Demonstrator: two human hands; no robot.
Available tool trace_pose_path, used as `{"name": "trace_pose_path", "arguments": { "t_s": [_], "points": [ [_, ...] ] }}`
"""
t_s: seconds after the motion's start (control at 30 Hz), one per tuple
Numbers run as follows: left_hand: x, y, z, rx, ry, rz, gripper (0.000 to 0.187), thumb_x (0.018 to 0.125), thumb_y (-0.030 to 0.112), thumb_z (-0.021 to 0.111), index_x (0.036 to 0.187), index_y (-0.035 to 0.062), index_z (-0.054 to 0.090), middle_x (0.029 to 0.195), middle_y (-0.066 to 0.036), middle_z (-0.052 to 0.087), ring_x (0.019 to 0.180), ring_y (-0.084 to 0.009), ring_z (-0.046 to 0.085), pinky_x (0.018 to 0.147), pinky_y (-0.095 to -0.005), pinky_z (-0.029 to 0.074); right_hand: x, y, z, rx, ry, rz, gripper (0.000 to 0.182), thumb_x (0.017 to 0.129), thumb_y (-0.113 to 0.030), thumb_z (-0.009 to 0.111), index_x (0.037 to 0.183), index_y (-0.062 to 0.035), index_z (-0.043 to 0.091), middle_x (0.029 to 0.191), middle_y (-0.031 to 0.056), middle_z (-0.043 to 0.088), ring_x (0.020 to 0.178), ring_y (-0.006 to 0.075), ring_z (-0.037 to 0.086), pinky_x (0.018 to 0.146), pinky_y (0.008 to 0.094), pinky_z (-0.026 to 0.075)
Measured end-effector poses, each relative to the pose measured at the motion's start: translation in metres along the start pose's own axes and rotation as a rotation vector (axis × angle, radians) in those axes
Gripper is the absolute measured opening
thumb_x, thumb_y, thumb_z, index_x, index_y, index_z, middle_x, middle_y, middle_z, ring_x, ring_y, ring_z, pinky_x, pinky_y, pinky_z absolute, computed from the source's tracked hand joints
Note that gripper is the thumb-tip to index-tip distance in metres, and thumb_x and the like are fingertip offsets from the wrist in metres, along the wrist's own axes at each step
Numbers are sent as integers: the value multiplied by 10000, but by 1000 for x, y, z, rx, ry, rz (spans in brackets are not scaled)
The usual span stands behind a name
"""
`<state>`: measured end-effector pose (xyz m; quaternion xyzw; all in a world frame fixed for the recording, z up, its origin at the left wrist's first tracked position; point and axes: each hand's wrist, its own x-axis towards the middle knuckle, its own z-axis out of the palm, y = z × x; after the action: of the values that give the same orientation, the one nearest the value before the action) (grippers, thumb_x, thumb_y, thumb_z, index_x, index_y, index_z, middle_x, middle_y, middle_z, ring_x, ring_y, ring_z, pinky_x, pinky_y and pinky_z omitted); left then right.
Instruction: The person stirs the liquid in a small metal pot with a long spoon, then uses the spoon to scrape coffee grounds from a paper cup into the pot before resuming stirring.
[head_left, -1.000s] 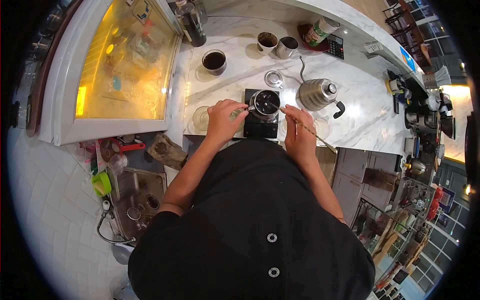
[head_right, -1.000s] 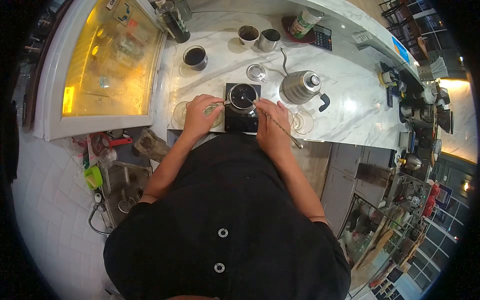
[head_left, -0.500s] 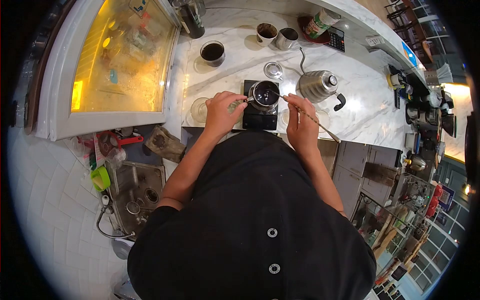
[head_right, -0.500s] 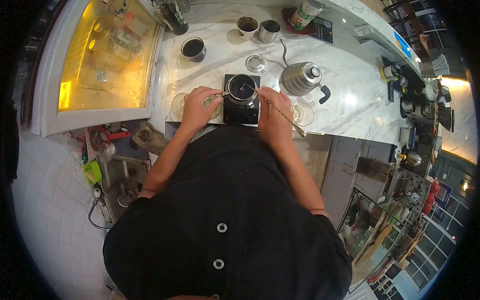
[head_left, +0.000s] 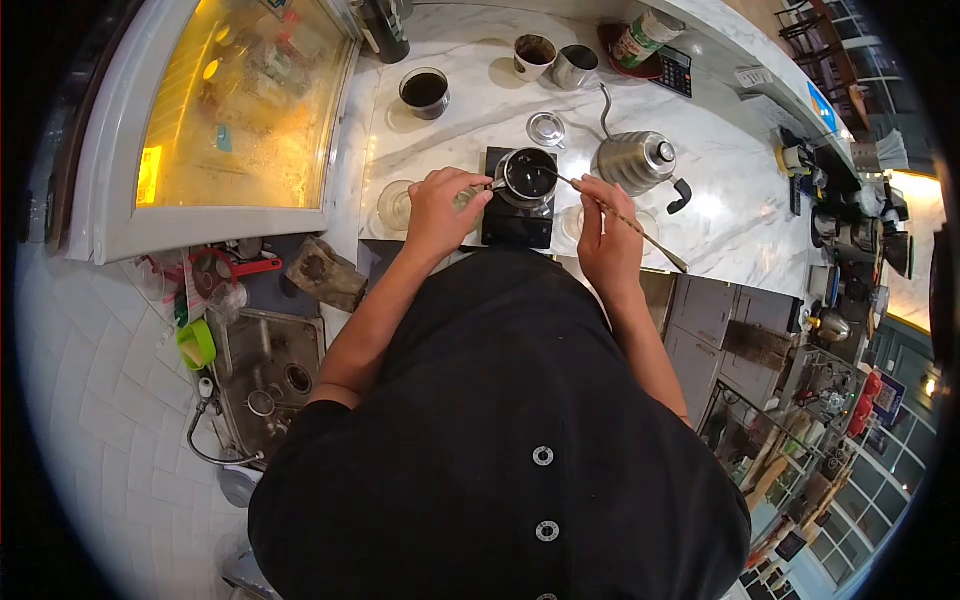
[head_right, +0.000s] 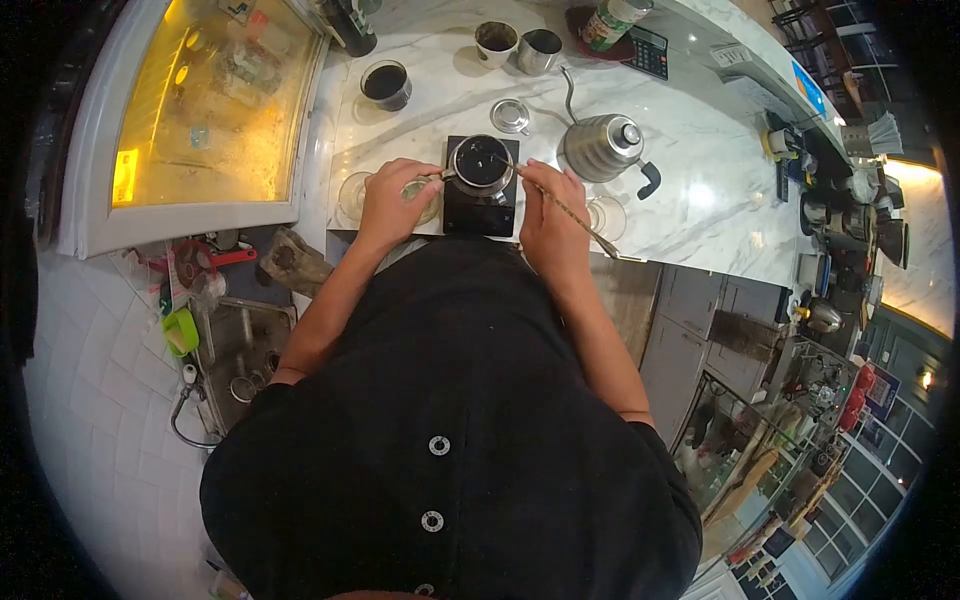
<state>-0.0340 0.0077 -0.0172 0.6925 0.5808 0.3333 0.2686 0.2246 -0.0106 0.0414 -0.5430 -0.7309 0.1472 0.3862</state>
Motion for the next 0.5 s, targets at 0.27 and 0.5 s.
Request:
{"name": "trace_pose_path", "arguments": {
  "t_s": [0.27, 0.5],
  "points": [
    [-1, -7, 5, -36, -16, -13, 216, 934, 305, 812, 1118, 193, 831, 1081, -19, 762, 1092, -260, 669, 960, -456, 402, 4, -6, 9, 20, -22, -47, 171, 1031, -36, 663, 1196, -70, 687, 1193, 165, 756, 1136, 380, 714, 1100, 545, 485],
    [-3, -11, 4, -45, -2, -22, 221, 931, 310, 814, 1118, 194, 834, 1080, -25, 761, 1087, -261, 668, 968, -455, 401, -1, -2, -2, -9, -35, -39, 206, 1024, -25, 670, 1222, -84, 678, 1201, 154, 759, 1140, 364, 717, 1098, 532, 485]
  ]
}}
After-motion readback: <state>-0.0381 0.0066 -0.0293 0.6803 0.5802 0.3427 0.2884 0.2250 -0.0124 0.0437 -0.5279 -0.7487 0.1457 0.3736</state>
